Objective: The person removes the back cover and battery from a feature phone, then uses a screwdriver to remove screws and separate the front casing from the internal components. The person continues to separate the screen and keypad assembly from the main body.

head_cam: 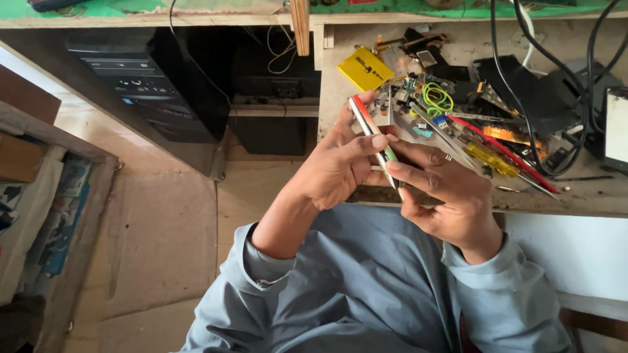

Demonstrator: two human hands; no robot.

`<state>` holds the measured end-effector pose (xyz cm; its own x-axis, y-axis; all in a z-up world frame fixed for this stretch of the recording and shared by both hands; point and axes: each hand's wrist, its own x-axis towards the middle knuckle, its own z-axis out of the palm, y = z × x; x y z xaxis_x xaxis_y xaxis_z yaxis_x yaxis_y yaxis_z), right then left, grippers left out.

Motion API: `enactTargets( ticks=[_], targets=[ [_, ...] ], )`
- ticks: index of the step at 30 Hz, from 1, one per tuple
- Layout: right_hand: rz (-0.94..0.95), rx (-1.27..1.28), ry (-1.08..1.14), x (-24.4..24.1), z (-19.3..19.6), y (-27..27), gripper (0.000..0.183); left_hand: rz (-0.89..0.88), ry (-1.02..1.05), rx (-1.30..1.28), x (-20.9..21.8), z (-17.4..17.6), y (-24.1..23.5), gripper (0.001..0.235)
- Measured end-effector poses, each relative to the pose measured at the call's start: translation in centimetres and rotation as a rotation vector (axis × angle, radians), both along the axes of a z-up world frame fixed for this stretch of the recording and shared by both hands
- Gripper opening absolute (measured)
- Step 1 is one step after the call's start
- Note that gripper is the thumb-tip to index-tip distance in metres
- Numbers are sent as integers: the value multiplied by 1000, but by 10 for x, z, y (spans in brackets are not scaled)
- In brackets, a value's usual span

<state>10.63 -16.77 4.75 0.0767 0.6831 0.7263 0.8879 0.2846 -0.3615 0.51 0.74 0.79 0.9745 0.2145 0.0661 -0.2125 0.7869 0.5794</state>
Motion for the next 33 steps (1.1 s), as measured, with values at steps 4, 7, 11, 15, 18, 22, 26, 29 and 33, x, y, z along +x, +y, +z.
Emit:
enactTargets(
  ticks=[4, 7, 11, 15, 18, 22, 26, 29, 33],
  targets=[
    [-79, 53, -123, -2, -6, 1, 42, -25, -32, -3, -2, 2, 1, 83],
    [-126, 109, -123, -4, -13, 5, 38, -14, -22, 47, -1, 7, -2, 84],
    [-148, 136, -10, 0, -15, 1, 35, 34, 19, 257, -4, 12, -8, 92],
    [-235, 133, 75, -5, -20, -3, 30, 108, -36, 443, -8, 13, -12, 97],
    [-477, 111, 153, -8, -25, 2, 22, 228, 4, 612, -4, 13, -15, 104],
    [-505, 86, 232, -3, -27, 5, 25, 253, 86, 636, -2, 12, -18, 97],
    [-509, 140, 271, 4, -27, 4, 30, 187, 45, 392, -3, 20, -21, 85],
    [-521, 167, 330, 12, -25, -3, 25, 136, 73, 271, -4, 26, -21, 78],
    [-492, 127, 556, 24, -22, -12, 24, 140, 76, 351, -11, 26, -20, 60]
  ],
)
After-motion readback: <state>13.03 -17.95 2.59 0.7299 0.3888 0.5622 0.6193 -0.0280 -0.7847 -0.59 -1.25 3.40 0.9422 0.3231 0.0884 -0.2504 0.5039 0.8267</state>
